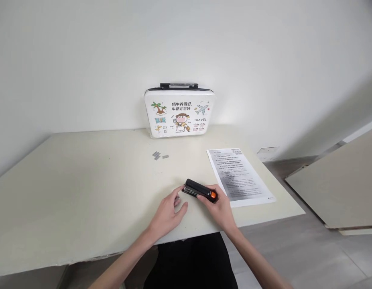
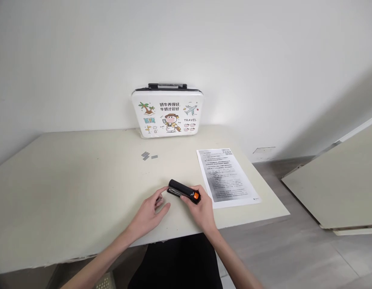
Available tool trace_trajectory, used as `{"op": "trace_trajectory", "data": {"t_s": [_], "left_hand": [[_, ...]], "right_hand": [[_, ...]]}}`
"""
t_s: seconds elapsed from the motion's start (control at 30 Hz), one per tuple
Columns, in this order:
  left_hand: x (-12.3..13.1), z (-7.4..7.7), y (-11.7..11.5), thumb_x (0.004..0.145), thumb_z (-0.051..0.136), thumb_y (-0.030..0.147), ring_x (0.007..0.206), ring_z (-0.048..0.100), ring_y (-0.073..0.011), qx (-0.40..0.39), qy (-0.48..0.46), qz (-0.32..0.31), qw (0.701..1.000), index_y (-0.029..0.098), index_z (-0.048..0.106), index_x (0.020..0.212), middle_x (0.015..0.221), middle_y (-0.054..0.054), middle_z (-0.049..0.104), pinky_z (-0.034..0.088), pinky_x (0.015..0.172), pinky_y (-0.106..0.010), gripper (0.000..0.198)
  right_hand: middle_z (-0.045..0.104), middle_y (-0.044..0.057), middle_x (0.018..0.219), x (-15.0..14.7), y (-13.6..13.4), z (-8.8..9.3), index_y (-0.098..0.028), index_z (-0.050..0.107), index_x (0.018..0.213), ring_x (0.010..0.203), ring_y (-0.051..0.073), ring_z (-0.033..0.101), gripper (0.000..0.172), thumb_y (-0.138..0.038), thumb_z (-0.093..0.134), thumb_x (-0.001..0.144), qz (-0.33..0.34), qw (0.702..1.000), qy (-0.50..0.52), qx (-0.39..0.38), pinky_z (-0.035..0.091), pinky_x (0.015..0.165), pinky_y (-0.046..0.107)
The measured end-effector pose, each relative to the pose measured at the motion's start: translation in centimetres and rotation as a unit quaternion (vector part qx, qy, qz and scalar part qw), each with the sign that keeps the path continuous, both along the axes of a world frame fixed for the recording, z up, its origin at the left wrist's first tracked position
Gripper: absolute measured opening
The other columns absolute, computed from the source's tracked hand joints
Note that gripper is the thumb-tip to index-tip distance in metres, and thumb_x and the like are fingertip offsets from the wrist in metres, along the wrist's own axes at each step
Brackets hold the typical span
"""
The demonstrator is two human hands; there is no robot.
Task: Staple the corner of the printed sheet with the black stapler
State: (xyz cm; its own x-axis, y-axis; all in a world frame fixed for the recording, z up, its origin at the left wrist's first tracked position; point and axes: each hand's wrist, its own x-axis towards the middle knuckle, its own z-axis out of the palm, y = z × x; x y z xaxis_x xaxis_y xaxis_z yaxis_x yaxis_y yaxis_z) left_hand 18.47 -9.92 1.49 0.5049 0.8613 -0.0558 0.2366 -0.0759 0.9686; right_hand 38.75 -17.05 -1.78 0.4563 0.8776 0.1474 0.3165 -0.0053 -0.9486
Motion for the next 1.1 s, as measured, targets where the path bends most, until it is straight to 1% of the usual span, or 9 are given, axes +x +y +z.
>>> {"op": "trace_trajectory", "data": {"t_s": [0.1, 0.2, 0.33, 0.43, 0.5, 0.57, 0.63, 0.77, 1.1], "left_hand": [[-1.5, 0.1, 0.2, 0.084, 0.072, 0.042, 0.064, 0.046, -0.0158, -0.035, -0.005, 0.048, 0.998, 0.024, 0.068, 0.118, 0.072, 0.004, 0.045, 0.043, 0.065, -0.028, 0.039], [-3.4, 0.3, 0.5, 0.085, 0.071, 0.045, 0.061, 0.036, -0.0137, -0.127, -0.035, 0.086, 0.988, 0.023, 0.068, 0.111, 0.070, 0.006, 0.037, 0.034, 0.058, -0.027, 0.034], [-5.2, 0.3, 0.6, 0.087, 0.070, 0.042, 0.061, 0.038, -0.0113, -0.237, -0.146, 0.120, 0.953, 0.020, 0.069, 0.109, 0.073, 0.004, 0.040, 0.037, 0.060, -0.026, 0.032], [-6.0, 0.0, 0.7, 0.087, 0.070, 0.037, 0.065, 0.049, -0.0114, -0.270, -0.214, 0.147, 0.927, 0.018, 0.070, 0.109, 0.081, 0.000, 0.053, 0.044, 0.064, -0.027, 0.029], [-6.5, -0.3, 0.9, 0.087, 0.069, 0.033, 0.077, 0.060, -0.0150, -0.291, -0.253, 0.174, 0.906, 0.017, 0.071, 0.106, 0.090, -0.005, 0.063, 0.051, 0.073, -0.030, 0.025], [-6.8, -0.5, 1.2, 0.088, 0.065, 0.032, 0.095, 0.067, -0.0206, -0.312, -0.289, 0.191, 0.885, 0.018, 0.072, 0.102, 0.102, -0.011, 0.069, 0.055, 0.088, -0.035, 0.021], [-6.8, -0.6, 1.5, 0.090, 0.059, 0.034, 0.110, 0.068, -0.0260, -0.323, -0.310, 0.186, 0.875, 0.018, 0.073, 0.096, 0.111, -0.014, 0.071, 0.055, 0.098, -0.040, 0.021], [-5.3, -0.4, 1.8, 0.093, 0.053, 0.043, 0.118, 0.067, -0.0332, -0.335, -0.280, 0.118, 0.892, 0.019, 0.074, 0.093, 0.111, -0.016, 0.073, 0.054, 0.103, -0.049, 0.032], [1.8, 0.8, 0.5, 0.098, 0.051, 0.052, 0.119, 0.068, -0.0322, -0.335, -0.245, -0.017, 0.909, 0.019, 0.076, 0.109, 0.124, -0.017, 0.073, 0.052, 0.105, -0.046, 0.042]], "right_hand": [[0.075, 0.003, 0.090, -1.0, 3.0, -0.4, -0.023, 0.066, 0.101, 0.080, 0.024, 0.067, 0.031, -0.048, 0.077, 0.084, 0.038, 0.999, -0.028, -0.001, 0.054, 0.075, 0.036], [0.074, 0.002, 0.089, -3.3, 7.9, -0.6, -0.023, 0.064, 0.099, 0.080, 0.023, 0.067, 0.029, -0.046, 0.076, 0.086, 0.081, 0.995, -0.054, 0.023, 0.055, 0.076, 0.035], [0.075, 0.004, 0.102, -7.4, 15.1, -0.4, -0.023, 0.064, 0.108, 0.092, 0.023, 0.069, 0.026, -0.038, 0.074, 0.089, 0.156, 0.976, -0.140, 0.057, 0.056, 0.088, 0.037], [0.070, 0.011, 0.119, -9.8, 17.5, 0.1, -0.022, 0.065, 0.116, 0.114, 0.028, 0.064, 0.034, -0.036, 0.076, 0.087, 0.156, 0.971, -0.164, 0.072, 0.050, 0.104, 0.045], [0.063, 0.016, 0.131, -10.6, 16.5, 0.4, -0.021, 0.060, 0.128, 0.126, 0.030, 0.058, 0.044, -0.035, 0.075, 0.089, 0.134, 0.972, -0.170, 0.093, 0.047, 0.110, 0.049], [0.058, 0.017, 0.137, -10.9, 13.6, 0.7, -0.021, 0.055, 0.138, 0.132, 0.029, 0.054, 0.045, -0.032, 0.066, 0.096, 0.112, 0.970, -0.168, 0.137, 0.047, 0.113, 0.050], [0.057, 0.015, 0.137, -10.6, 9.9, 1.0, -0.025, 0.056, 0.136, 0.133, 0.028, 0.054, 0.037, -0.030, 0.060, 0.100, 0.147, 0.961, -0.171, 0.161, 0.048, 0.113, 0.049], [0.052, 0.014, 0.145, -9.0, 4.3, 1.7, -0.028, 0.059, 0.135, 0.138, 0.032, 0.049, 0.043, -0.033, 0.072, 0.094, 0.233, 0.928, -0.255, 0.140, 0.049, 0.112, 0.054], [0.056, 0.013, 0.142, -3.3, 0.8, 2.3, -0.028, 0.065, 0.126, 0.131, 0.031, 0.055, 0.028, -0.029, 0.068, 0.097, 0.140, 0.929, -0.314, 0.138, 0.054, 0.104, 0.051]]}}
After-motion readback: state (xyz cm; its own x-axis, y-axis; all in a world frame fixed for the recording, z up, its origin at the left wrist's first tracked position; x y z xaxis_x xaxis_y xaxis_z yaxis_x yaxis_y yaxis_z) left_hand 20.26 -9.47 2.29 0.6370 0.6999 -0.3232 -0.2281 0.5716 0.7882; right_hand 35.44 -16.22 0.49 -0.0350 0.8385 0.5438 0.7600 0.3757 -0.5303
